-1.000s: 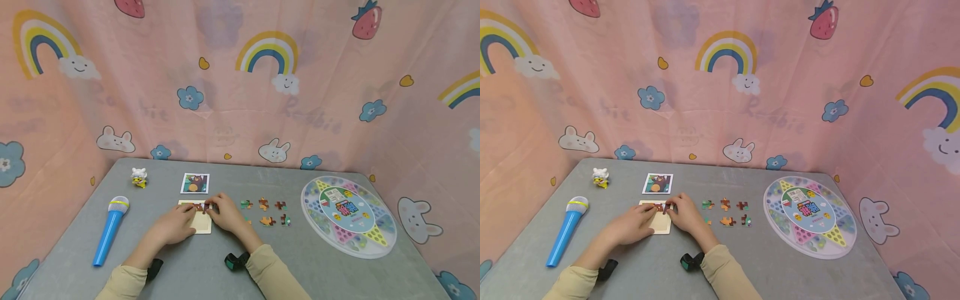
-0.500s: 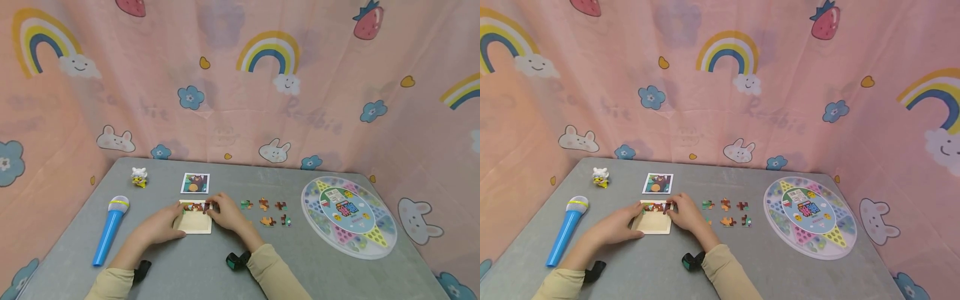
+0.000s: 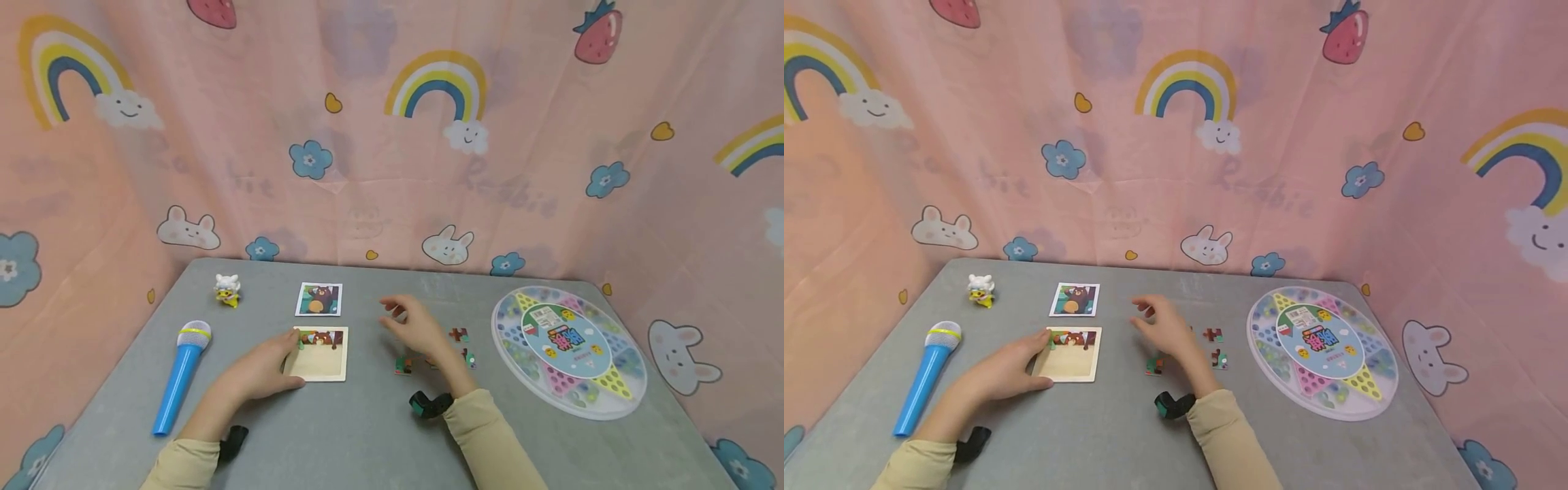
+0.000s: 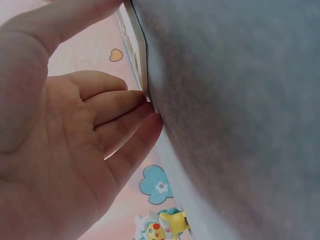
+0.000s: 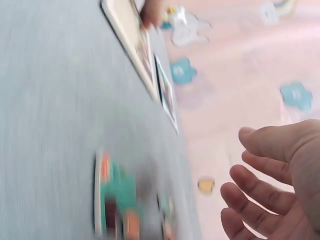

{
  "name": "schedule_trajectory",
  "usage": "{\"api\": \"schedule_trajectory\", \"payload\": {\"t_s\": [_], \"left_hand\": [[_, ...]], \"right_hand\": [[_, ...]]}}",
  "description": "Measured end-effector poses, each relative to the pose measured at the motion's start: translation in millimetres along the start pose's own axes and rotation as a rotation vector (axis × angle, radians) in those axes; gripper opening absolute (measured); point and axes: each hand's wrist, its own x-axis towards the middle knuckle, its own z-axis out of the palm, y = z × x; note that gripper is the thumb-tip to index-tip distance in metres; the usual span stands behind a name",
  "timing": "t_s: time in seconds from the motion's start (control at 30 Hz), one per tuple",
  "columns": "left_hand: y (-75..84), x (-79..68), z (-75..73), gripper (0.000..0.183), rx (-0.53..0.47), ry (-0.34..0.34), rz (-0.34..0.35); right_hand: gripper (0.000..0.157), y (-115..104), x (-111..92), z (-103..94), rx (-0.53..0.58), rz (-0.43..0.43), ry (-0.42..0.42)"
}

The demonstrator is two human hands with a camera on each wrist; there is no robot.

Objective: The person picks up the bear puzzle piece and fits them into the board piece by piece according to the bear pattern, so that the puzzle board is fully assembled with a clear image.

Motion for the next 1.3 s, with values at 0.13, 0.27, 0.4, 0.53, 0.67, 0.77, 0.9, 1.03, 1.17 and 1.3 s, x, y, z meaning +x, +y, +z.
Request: {"api": "schedule_trajectory", "payload": {"t_s": [0.13,0.27,0.4,0.53,0.67,0.77,0.9,1.03,1.17,1.3], "left_hand": [[-0.4,-1.0,-0.1,0.093,0.005,-0.012,0.003],[-1.8,-3.3,0.3,0.092,0.017,-0.02,-0.004],[-3.3,-4.8,1.8,0.09,0.033,-0.031,-0.004],[-3.2,-4.6,4.5,0.088,0.039,-0.038,-0.008],[-2.7,-5.1,7.4,0.088,0.036,-0.042,-0.02],[-1.5,-5.5,7.9,0.089,0.03,-0.047,-0.028],[0.2,-5.6,6.5,0.089,0.024,-0.049,-0.03],[1.8,-5.4,3.3,0.089,0.021,-0.045,-0.028],[2.4,-4.8,0.5,0.089,0.027,-0.039,-0.023],[2.5,-4.9,-0.3,0.09,0.035,-0.042,-0.024]], "right_hand": [[0.039,21.2,-6.1,-12.6,0.009,0.033,0.011],[0.038,39.7,-9.0,-17.9,-0.003,0.036,0.007],[0.034,53.7,-12.7,-18.2,-0.022,0.026,0.004],[0.034,65.0,-15.4,-17.8,-0.029,-0.005,-0.022],[0.035,73.1,-17.5,-17.5,-0.036,-0.017,-0.048],[0.035,77.0,-19.1,-17.5,-0.044,-0.018,-0.066],[0.035,78.8,-19.7,-18.9,-0.033,-0.009,-0.094],[0.031,79.1,-17.0,-20.6,-0.036,-0.024,-0.108],[0.026,79.4,-13.3,-21.7,-0.073,-0.058,-0.107],[0.023,78.6,-11.2,-22.6,-0.101,-0.087,-0.113]]}}
